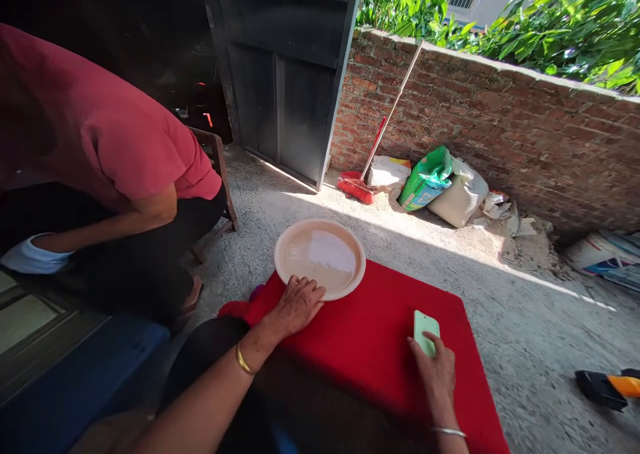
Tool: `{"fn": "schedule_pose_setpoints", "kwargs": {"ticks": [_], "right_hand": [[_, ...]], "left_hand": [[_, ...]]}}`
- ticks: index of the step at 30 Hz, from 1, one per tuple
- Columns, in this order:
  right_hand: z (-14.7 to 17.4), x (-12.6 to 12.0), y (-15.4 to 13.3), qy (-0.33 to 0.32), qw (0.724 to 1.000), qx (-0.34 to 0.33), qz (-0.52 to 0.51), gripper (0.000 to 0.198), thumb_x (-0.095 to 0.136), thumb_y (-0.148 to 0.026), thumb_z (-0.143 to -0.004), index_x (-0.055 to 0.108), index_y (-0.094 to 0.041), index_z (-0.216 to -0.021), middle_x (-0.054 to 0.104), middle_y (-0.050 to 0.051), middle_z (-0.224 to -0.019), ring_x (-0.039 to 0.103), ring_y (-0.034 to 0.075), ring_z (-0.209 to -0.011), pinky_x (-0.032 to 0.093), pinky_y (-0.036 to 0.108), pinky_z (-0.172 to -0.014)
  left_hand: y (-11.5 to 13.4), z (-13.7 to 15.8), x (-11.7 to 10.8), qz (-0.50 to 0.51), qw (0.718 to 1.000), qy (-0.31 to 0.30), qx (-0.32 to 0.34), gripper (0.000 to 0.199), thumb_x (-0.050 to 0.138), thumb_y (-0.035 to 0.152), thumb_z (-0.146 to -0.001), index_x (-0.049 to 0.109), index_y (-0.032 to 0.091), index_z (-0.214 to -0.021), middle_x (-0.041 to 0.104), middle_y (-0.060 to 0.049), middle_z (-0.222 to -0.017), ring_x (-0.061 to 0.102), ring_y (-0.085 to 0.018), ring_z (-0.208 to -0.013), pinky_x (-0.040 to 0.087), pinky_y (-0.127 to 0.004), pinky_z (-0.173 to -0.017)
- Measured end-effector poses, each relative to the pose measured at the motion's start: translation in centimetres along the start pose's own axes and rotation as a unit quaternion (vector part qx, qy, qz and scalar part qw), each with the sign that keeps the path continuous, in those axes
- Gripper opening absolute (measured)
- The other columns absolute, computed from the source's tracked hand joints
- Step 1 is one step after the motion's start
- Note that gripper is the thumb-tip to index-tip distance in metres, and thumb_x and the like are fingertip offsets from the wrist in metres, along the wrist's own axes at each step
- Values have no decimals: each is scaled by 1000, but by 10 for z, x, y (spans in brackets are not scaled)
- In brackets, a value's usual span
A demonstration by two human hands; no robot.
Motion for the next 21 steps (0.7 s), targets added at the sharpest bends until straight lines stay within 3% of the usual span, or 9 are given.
{"fn": "schedule_pose_setpoints", "kwargs": {"ticks": [3, 5, 8, 10, 13, 15, 16, 18, 21], "right_hand": [[-17, -15, 31, 8, 994, 97, 58, 68, 55, -69, -63, 68, -19, -107, 64, 13, -80, 62, 36, -83, 48, 46, -67], [2, 1, 15, -3, 996, 71, 52, 63, 57, -66, -64, 68, -19, -106, 63, 13, -83, 62, 36, -84, 49, 45, -67], [70, 52, -52, -60, 992, -112, -11, 48, 60, -54, -68, 68, -22, -103, 60, 9, -93, 63, 30, -87, 52, 41, -74], [129, 87, -101, -138, 958, -245, -56, 35, 61, -43, -74, 68, -27, -104, 59, 5, -97, 64, 24, -85, 52, 37, -77], [188, 112, -141, -247, 906, -333, -82, 34, 65, -26, -70, 69, -29, -104, 60, 3, -100, 64, 20, -83, 50, 30, -73], [188, 103, -142, -275, 895, -335, -109, 34, 66, -28, -70, 69, -29, -104, 61, 3, -99, 64, 19, -82, 50, 29, -72], [175, 91, -135, -263, 902, -320, -126, 34, 66, -33, -71, 70, -28, -104, 62, 3, -99, 64, 20, -83, 51, 30, -74], [131, 54, -102, -186, 939, -249, -145, 39, 64, -47, -69, 70, -26, -101, 64, 5, -97, 64, 24, -88, 53, 36, -78], [57, -14, -17, -27, 993, -67, -90, 48, 64, -60, -58, 68, -26, -92, 65, 10, -85, 65, 35, -88, 53, 47, -77]], "left_hand": [[0, -1, -2, 7, 1000, -14, -2, 15, 56, 27, -96, 64, 19, -105, 67, -9, -105, 57, -27, -104, 35, -45, -91], [0, -1, -2, 9, 1000, -17, -2, 16, 58, 29, -96, 65, 19, -106, 67, -9, -106, 57, -27, -105, 35, -45, -91], [-2, -1, -1, 11, 1000, -7, 0, 18, 61, 33, -95, 65, 19, -106, 68, -9, -106, 58, -27, -106, 35, -45, -92], [-2, -1, -1, 12, 1000, -3, 2, 19, 61, 36, -95, 66, 19, -104, 68, -9, -104, 58, -27, -105, 36, -45, -92], [-2, -1, -2, 12, 1000, -6, 3, 20, 60, 37, -96, 66, 19, -103, 68, -9, -104, 59, -27, -103, 36, -45, -90], [-2, -2, -3, 13, 1000, -7, 3, 19, 60, 36, -96, 66, 20, -104, 68, -9, -104, 59, -27, -103, 36, -45, -90], [-1, -2, -3, 13, 1000, -8, 3, 19, 60, 35, -96, 66, 20, -104, 68, -10, -103, 59, -27, -103, 36, -45, -90], [0, -2, -3, 11, 1000, -11, 4, 19, 59, 35, -96, 66, 19, -106, 68, -10, -104, 59, -27, -104, 36, -45, -91], [1, -2, 0, 12, 1000, -11, 12, 22, 56, 35, -98, 65, 18, -108, 67, -11, -107, 58, -28, -106, 36, -46, -93]]}}
Point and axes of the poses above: each hand's wrist, its own z-axis away from the middle knuckle, its own x-axis out of the palm, y = z × x, the point moved 6 cm from there along -z, towards the middle knuckle
